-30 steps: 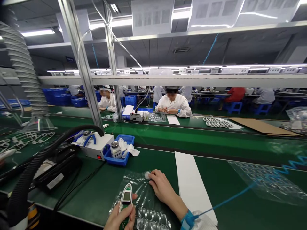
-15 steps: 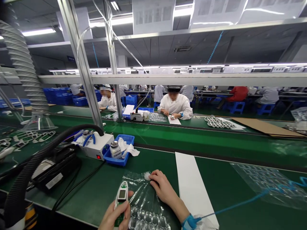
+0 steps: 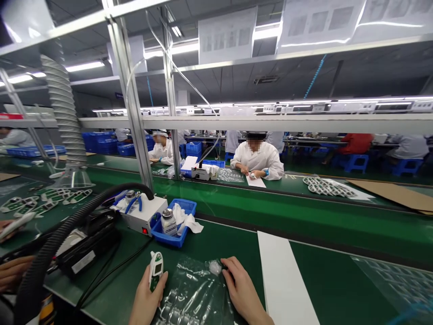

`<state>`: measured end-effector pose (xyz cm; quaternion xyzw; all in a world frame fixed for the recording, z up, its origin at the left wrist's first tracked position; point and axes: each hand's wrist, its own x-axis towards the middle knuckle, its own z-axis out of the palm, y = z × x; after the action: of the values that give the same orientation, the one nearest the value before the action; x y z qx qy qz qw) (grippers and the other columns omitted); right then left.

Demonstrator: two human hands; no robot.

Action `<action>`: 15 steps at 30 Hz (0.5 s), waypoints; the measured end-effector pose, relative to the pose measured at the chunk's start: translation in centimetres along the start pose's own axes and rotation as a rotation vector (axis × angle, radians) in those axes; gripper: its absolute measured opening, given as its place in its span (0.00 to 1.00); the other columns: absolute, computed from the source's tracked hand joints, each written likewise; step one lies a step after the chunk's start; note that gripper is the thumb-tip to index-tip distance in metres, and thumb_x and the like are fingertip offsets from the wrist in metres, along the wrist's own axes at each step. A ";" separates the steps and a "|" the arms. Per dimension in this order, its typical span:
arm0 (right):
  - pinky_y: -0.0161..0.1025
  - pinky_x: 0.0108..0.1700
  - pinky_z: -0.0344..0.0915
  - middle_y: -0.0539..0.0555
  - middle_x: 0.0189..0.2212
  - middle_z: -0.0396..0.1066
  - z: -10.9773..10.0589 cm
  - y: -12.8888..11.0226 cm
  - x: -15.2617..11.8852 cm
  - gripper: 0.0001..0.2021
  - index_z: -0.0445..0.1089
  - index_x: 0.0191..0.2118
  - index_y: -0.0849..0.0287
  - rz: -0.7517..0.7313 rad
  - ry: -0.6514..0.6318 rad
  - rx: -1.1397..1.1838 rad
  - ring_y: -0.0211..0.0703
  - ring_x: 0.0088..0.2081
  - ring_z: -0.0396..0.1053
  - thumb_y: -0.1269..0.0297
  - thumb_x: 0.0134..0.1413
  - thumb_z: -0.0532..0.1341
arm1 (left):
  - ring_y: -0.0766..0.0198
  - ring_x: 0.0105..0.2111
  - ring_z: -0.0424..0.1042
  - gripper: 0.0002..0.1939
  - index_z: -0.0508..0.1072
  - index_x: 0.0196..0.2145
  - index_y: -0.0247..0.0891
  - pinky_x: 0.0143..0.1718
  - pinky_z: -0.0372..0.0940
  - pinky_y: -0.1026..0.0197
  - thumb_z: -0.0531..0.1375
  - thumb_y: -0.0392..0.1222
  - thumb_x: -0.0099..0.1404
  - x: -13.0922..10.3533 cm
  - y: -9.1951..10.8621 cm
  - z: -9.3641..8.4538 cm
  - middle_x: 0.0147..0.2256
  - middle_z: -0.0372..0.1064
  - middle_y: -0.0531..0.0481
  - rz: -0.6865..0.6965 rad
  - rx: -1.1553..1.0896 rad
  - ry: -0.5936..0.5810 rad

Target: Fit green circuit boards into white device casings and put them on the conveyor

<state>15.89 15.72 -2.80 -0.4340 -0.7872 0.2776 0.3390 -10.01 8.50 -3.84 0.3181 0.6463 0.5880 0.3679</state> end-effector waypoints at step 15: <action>0.34 0.39 0.71 0.59 0.40 0.72 0.3 1.7 0.2 0.15 0.71 0.44 0.54 -0.008 -0.006 -0.032 0.46 0.40 0.74 0.54 0.63 0.51 | 0.65 0.15 0.53 0.45 0.56 0.57 0.33 0.17 0.49 0.64 0.63 0.65 0.51 0.0 0.3 -0.2 0.17 0.51 0.62 -0.064 -0.121 -0.011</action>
<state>16.39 16.62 -4.17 -0.4354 -0.7943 0.2647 0.3308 -10.19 8.41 -3.54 0.2775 0.6177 0.6120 0.4085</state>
